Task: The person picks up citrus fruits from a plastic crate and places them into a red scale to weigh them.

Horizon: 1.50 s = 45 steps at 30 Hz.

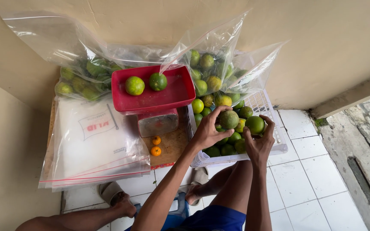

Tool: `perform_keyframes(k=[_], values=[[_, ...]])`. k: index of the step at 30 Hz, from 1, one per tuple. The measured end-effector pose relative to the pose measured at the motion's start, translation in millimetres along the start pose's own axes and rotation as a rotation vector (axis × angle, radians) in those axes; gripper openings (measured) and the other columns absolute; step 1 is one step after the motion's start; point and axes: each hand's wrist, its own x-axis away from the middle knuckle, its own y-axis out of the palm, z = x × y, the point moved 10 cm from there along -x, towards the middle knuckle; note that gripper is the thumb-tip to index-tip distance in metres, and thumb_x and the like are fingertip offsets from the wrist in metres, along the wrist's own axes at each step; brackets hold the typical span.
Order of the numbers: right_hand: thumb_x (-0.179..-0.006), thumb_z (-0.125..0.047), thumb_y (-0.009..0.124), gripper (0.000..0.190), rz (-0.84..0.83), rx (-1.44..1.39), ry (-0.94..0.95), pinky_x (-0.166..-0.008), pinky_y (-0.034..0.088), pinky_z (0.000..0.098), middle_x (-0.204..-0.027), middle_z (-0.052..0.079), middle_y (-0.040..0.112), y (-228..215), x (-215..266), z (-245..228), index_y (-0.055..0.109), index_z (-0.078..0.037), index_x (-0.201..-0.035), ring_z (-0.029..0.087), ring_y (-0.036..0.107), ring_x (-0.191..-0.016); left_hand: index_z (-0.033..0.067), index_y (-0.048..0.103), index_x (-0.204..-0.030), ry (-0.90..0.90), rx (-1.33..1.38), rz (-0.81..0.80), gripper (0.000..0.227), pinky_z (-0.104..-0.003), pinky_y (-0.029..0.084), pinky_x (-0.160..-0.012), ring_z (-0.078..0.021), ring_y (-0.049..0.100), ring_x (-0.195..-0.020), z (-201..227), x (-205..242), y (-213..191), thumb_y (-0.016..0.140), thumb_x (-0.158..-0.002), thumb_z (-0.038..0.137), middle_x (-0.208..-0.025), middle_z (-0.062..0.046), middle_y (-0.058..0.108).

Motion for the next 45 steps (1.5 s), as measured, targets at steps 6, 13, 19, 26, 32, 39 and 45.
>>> perform_keyframes(k=[6, 13, 19, 26, 32, 39, 45], values=[[-0.098, -0.034, 0.056, 0.053, -0.03, -0.073, 0.06, -0.074, 0.06, 0.051, -0.104, 0.029, 0.069, 2.5, -0.3, 8.6, 0.041, -0.005, -0.14, 0.038, 0.071, -0.087, 0.0097, 0.043, -0.136, 0.032, -0.06, 0.028, 0.065, -0.062, 0.053, -0.1, -0.05, 0.062, -0.119, 7.5, 1.7, 1.0, 0.082, -0.087, 0.027, -0.122, -0.028, 0.061], [-0.094, -0.035, 0.053, 0.051, -0.035, -0.021, 0.016, -0.071, 0.058, 0.046, -0.071, 0.011, 0.066, 1.5, 1.2, -4.3, 0.043, -0.015, -0.14, 0.028, 0.07, -0.071, 0.0138, 0.043, -0.129, 0.037, -0.08, 0.068, 0.06, -0.059, 0.055, -0.096, -0.0491, 0.061, -0.12, -6.1, 0.7, -2.8, 0.083, -0.084, 0.012, -0.134, -0.025, 0.057], [-0.094, -0.034, 0.053, 0.053, -0.03, -0.005, 0.006, -0.07, 0.058, 0.0472, -0.066, 0.011, 0.062, 3.6, 0.9, -0.6, 0.044, -0.012, -0.141, 0.03, 0.068, -0.068, 0.0168, 0.046, -0.13, 0.006, -0.035, 0.056, 0.062, -0.05, 0.057, -0.092, -0.0402, 0.064, -0.12, -12.3, 0.8, -4.8, 0.085, -0.082, 0.013, -0.131, -0.018, 0.063], [-0.098, -0.034, 0.052, 0.049, -0.018, -0.028, 0.012, -0.067, 0.058, 0.0442, -0.077, 0.014, 0.065, 2.0, 1.4, -2.2, 0.041, -0.013, -0.141, 0.028, 0.069, -0.067, 0.019, 0.05, -0.137, 0.016, -0.093, 0.018, 0.063, -0.046, 0.056, -0.086, -0.0398, 0.062, -0.123, -15.3, -2.2, -3.3, 0.085, -0.085, 0.02, -0.132, -0.016, 0.063], [-0.095, -0.025, 0.054, 0.05, -0.002, -0.037, -0.005, -0.067, 0.058, 0.0466, -0.088, 0.022, 0.064, -1.7, -3.9, 16.3, 0.041, -0.012, -0.141, 0.032, 0.07, -0.07, 0.019, 0.05, -0.138, -0.001, -0.098, -0.025, 0.062, -0.045, 0.056, -0.086, -0.0375, 0.061, -0.123, -11.1, 0.0, 1.3, 0.084, -0.087, 0.021, -0.132, -0.015, 0.062], [-0.093, -0.022, 0.054, 0.05, 0.005, -0.021, -0.01, -0.068, 0.057, 0.0479, -0.095, 0.024, 0.063, -3.3, -3.5, 23.2, 0.042, -0.012, -0.141, 0.035, 0.069, -0.074, 0.0186, 0.049, -0.14, 0.006, -0.068, -0.031, 0.062, -0.046, 0.056, -0.089, -0.0372, 0.06, -0.124, -12.7, -0.7, 2.1, 0.083, -0.089, 0.022, -0.133, -0.016, 0.062], [-0.089, -0.022, 0.056, 0.053, 0.009, -0.002, -0.018, -0.07, 0.056, 0.0531, -0.098, 0.026, 0.064, -3.7, -1.7, 18.9, 0.044, -0.011, -0.14, 0.041, 0.068, -0.08, 0.0178, 0.047, -0.141, 0.027, -0.059, -0.04, 0.065, -0.048, 0.056, -0.09, -0.0405, 0.057, -0.128, -11.0, -0.4, 2.5, 0.084, -0.088, 0.023, -0.136, -0.015, 0.061]])
